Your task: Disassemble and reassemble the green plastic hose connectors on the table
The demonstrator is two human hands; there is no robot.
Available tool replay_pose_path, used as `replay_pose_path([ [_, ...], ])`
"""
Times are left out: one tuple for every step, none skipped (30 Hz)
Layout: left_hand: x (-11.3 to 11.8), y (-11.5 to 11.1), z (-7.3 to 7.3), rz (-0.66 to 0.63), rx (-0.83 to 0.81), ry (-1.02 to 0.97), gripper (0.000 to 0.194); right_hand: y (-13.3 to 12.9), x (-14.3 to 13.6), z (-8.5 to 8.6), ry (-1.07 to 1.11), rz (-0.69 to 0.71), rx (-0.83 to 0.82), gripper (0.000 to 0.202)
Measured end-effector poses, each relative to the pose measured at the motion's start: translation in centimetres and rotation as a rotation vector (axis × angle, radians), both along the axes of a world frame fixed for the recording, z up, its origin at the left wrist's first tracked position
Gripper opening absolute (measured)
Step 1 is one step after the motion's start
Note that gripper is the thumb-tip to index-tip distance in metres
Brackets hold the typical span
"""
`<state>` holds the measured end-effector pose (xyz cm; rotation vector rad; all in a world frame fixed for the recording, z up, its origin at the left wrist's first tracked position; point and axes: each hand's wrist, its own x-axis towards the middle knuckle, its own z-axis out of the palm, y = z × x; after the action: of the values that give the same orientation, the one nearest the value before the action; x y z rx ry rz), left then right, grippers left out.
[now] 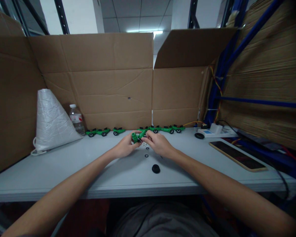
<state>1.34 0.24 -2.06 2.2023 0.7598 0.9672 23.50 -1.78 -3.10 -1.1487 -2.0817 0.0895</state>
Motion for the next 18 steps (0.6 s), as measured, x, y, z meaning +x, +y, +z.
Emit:
replay_pose_path([
  [0.00, 0.04, -0.01, 0.002, 0.002, 0.000, 0.055, -0.02, -0.02, 0.00, 0.007, 0.002, 0.004, 0.023],
  [0.01, 0.06, -0.02, 0.002, 0.002, 0.001, 0.055, -0.04, -0.03, -0.01, 0.012, 0.007, 0.008, 0.022],
  [0.02, 0.07, -0.02, 0.002, 0.001, -0.001, 0.055, -0.04, -0.04, -0.02, 0.016, 0.011, 0.011, 0.022],
  [0.02, 0.05, -0.01, 0.002, 0.000, -0.004, 0.055, -0.04, -0.04, -0.04, 0.020, 0.015, 0.014, 0.022],
  [0.03, 0.02, 0.01, 0.001, -0.002, -0.005, 0.055, -0.04, -0.04, -0.06, 0.021, 0.018, 0.016, 0.022],
  [0.04, -0.03, 0.04, 0.001, -0.003, -0.007, 0.054, -0.03, -0.04, -0.08, 0.023, 0.021, 0.018, 0.022],
  [0.05, -0.09, 0.08, -0.001, -0.002, -0.009, 0.054, -0.03, -0.04, -0.10, 0.024, 0.023, 0.020, 0.022],
  [0.06, -0.14, 0.13, -0.003, 0.002, -0.011, 0.054, -0.02, -0.04, -0.12, 0.024, 0.023, 0.023, 0.022],
  [0.07, -0.18, 0.17, -0.008, 0.006, -0.010, 0.053, -0.01, -0.05, -0.14, 0.023, 0.023, 0.025, 0.023],
  [0.07, -0.21, 0.21, -0.012, 0.010, -0.008, 0.053, 0.00, -0.05, -0.16, 0.022, 0.024, 0.027, 0.023],
  [0.07, -0.22, 0.24, -0.014, 0.015, -0.007, 0.053, 0.01, -0.06, -0.18, 0.023, 0.025, 0.028, 0.023],
  [0.07, -0.21, 0.26, -0.014, 0.018, -0.004, 0.052, 0.03, -0.06, -0.20, 0.024, 0.027, 0.030, 0.022],
  [0.07, -0.20, 0.28, -0.013, 0.021, -0.001, 0.052, 0.04, -0.07, -0.22, 0.026, 0.030, 0.032, 0.022],
  [0.06, -0.19, 0.28, -0.011, 0.023, 0.003, 0.053, 0.05, -0.07, -0.23, 0.028, 0.033, 0.034, 0.022],
  [0.05, -0.18, 0.28, -0.009, 0.027, 0.008, 0.053, 0.05, -0.08, -0.25, 0.028, 0.035, 0.036, 0.022],
  [0.04, -0.18, 0.28, -0.006, 0.033, 0.012, 0.053, 0.04, -0.08, -0.25, 0.026, 0.034, 0.037, 0.022],
  [0.03, -0.19, 0.27, -0.004, 0.040, 0.017, 0.053, 0.03, -0.08, -0.25, 0.023, 0.032, 0.037, 0.022],
  [0.03, -0.21, 0.26, -0.001, 0.047, 0.020, 0.052, 0.00, -0.09, -0.25, 0.019, 0.029, 0.036, 0.021],
])
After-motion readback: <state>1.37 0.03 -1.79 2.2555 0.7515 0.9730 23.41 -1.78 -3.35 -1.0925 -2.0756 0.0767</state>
